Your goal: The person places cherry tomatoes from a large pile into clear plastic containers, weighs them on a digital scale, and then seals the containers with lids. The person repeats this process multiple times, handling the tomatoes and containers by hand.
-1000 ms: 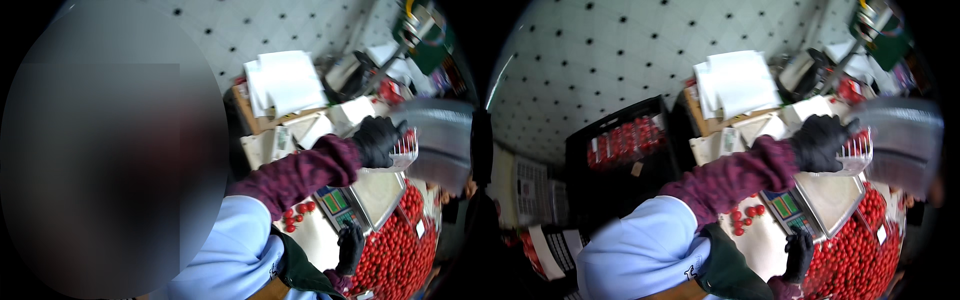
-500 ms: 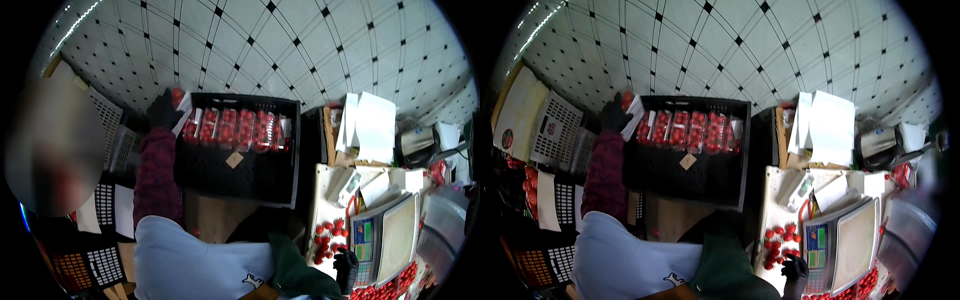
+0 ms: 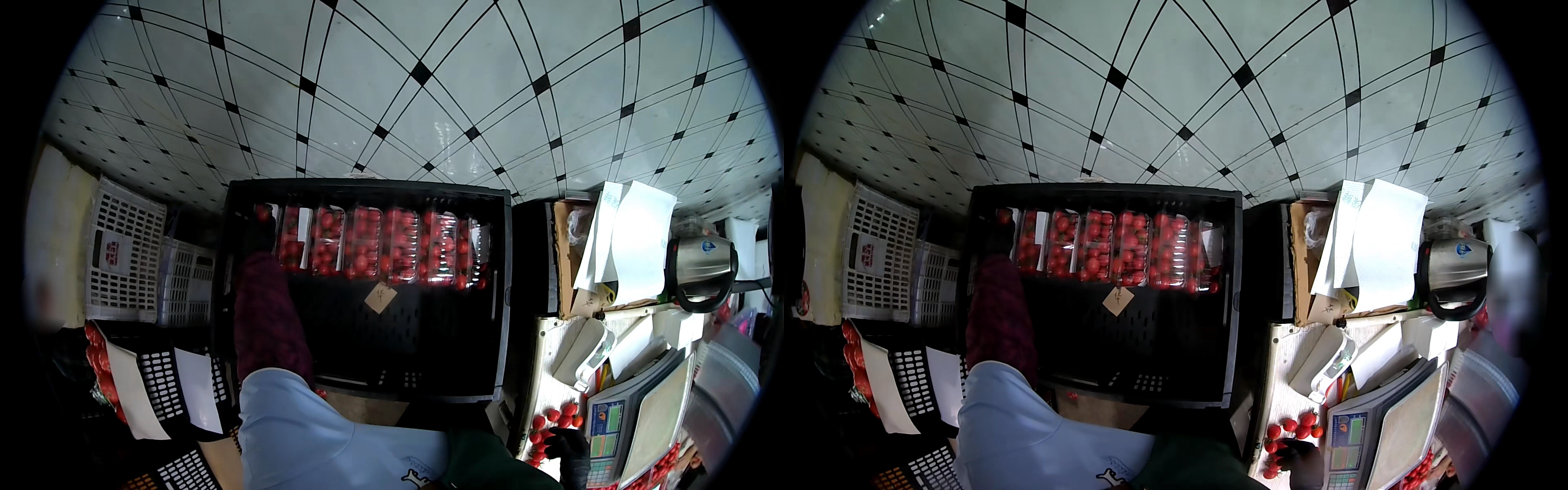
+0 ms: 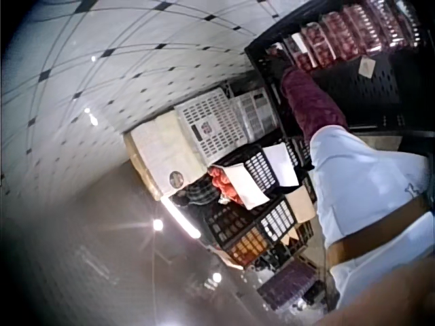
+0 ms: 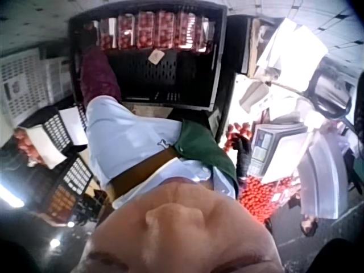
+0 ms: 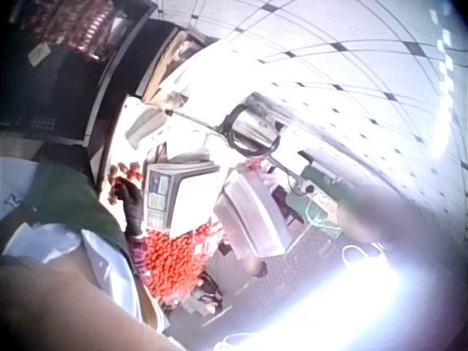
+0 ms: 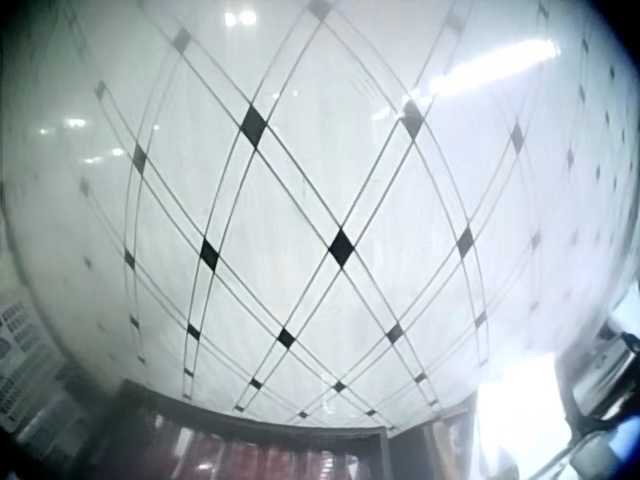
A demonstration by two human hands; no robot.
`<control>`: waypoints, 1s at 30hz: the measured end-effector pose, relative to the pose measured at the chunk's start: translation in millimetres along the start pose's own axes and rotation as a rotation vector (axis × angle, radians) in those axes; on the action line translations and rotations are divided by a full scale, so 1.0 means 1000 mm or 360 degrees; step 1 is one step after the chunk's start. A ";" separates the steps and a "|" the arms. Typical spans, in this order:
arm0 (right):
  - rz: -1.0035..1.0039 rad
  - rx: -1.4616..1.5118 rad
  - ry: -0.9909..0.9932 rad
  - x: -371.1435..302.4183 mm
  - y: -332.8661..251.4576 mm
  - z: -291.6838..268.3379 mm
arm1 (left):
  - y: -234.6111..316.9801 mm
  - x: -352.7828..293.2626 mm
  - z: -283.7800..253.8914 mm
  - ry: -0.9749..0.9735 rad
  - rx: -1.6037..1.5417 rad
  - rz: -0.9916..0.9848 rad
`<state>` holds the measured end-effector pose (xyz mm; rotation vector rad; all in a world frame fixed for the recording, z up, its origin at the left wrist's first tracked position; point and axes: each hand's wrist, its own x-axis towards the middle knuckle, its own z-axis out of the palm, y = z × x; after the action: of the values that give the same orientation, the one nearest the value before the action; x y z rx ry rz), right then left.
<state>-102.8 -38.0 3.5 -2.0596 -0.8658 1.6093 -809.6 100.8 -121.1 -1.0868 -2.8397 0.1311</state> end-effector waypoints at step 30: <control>-0.1289 0.0535 0.0611 -0.103 0.220 -0.053 | 0.282 -0.757 -0.268 -0.1414 0.0080 0.5066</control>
<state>-16.4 -265.2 -47.9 -1.4219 -1.0127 0.8173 -29.6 -184.4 66.3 2.2765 -1.0836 -0.4091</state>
